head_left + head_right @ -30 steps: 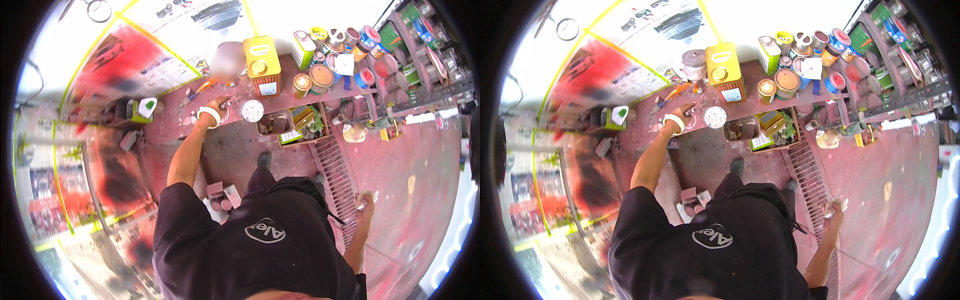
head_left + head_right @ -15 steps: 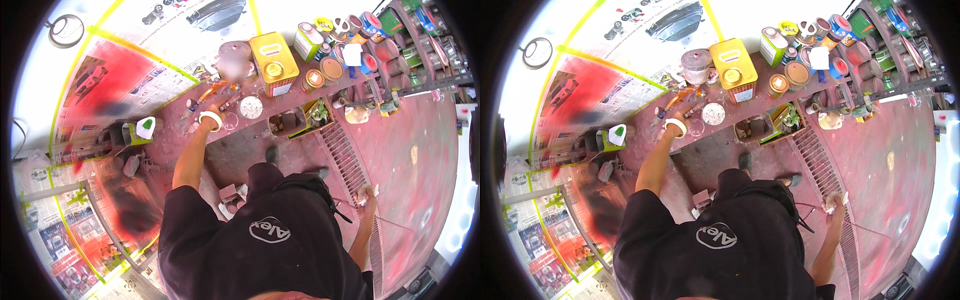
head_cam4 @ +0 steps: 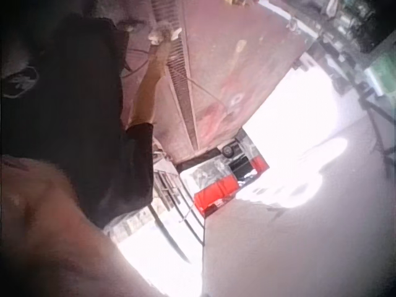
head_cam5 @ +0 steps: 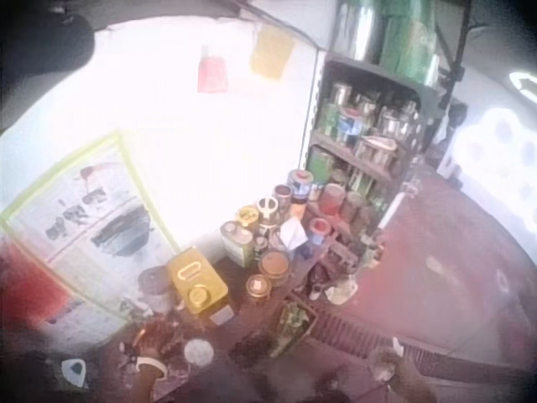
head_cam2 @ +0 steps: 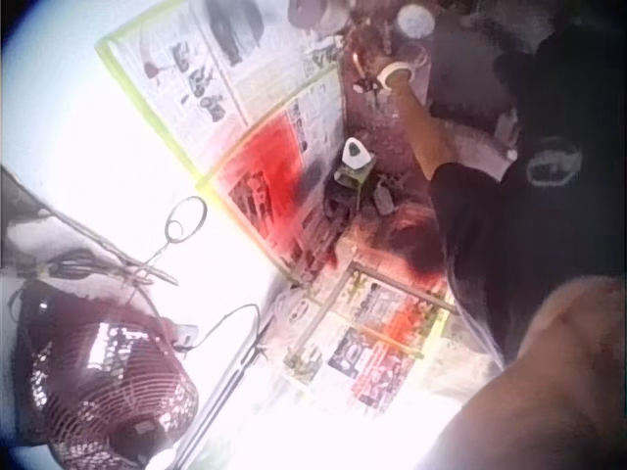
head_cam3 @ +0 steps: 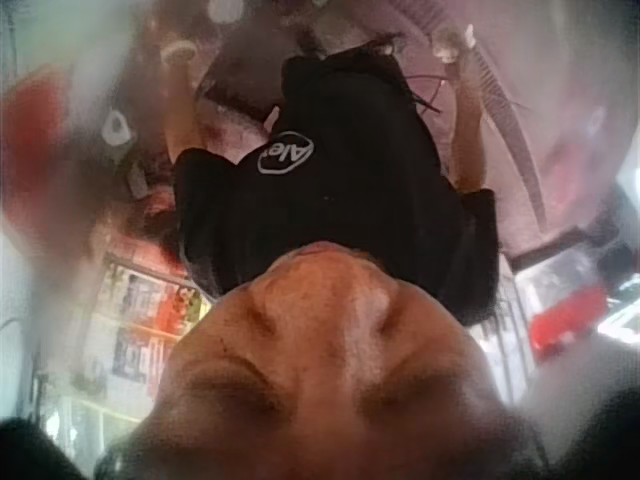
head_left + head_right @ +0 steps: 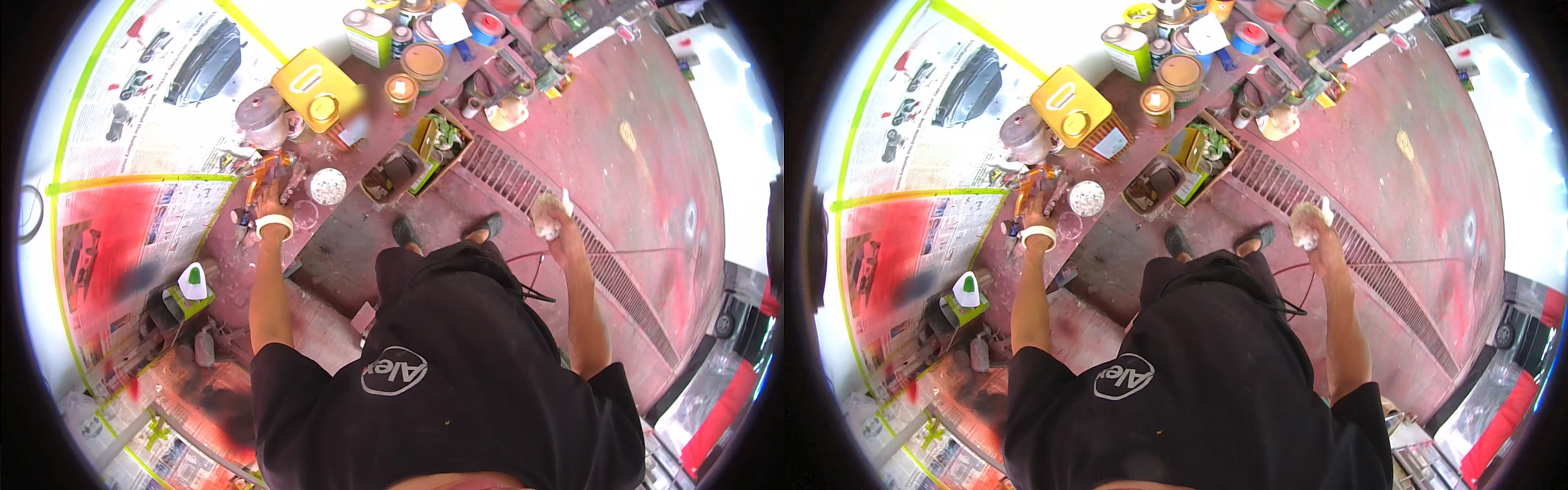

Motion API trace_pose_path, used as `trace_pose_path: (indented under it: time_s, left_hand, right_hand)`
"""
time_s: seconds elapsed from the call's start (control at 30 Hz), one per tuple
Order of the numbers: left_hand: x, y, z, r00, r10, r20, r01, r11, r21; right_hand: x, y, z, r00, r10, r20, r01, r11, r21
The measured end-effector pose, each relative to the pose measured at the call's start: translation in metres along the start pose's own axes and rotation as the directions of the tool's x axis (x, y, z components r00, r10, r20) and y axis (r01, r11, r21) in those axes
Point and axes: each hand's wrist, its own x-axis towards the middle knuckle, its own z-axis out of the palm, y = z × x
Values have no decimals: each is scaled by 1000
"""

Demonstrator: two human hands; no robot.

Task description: The person pours a liquid from a yellow tin into a metal cup and stirs it with a stick. They then wipe the cup and tin with a cloth. Later, they pick up a spray gun, attach a clear plastic container to it, and wipe the container with a cloth.

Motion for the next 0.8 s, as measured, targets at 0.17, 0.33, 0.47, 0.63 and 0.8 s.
trace_pose_path:
  time_s: [0.17, 0.33, 0.47, 0.63, 0.8]
  left_hand:
    - [-20, 5, -19, 997, 14, -72, -18, 998, -53]
    - [-55, 58, -74, 922, 68, -381, -193, 934, -301]
    - [-97, 132, -93, 877, -90, -471, -283, 697, -659]
    - [-97, 196, -70, 882, -143, -448, -326, 501, -802]
    - [-47, 89, -50, 964, -218, -153, 221, 975, -1]
  right_hand:
    - [-2, -10, 40, 996, 20, 82, -15, 997, -71]
    - [5, -9, 69, 993, 42, 112, -38, 999, -37]
    - [5, -22, 112, 985, -6, 171, 14, 999, -49]
    - [7, -31, 159, 932, -22, 361, 63, 993, -102]
    - [-19, -55, 170, 930, -68, 361, 140, 974, -178]
